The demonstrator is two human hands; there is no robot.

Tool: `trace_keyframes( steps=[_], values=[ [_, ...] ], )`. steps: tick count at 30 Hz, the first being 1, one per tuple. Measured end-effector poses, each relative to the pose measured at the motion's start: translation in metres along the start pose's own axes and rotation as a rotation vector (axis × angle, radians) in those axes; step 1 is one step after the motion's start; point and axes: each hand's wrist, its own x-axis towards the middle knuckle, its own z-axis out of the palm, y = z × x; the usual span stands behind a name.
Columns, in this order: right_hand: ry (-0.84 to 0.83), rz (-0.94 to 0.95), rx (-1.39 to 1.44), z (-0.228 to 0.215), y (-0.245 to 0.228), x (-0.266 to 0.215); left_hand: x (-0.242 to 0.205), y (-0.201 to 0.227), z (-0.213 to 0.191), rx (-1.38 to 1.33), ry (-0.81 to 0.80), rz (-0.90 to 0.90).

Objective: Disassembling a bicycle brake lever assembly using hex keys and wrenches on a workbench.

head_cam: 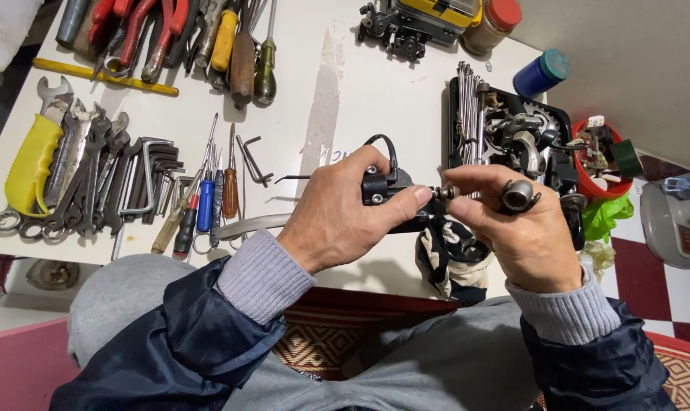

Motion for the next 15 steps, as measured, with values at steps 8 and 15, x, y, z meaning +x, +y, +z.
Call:
trace_keyframes(
  steps=[8,15],
  values=[
    [-0.067,0.009,-0.025,0.0021,0.0052,0.004,-0.0005,0.0011,-0.0004,0.029,0.023,-0.004],
    [-0.045,-0.049,-0.094,-0.0009,0.0019,0.0013,0.0006,0.0024,-0.0007,0.014,-0.008,-0.024]
  ],
)
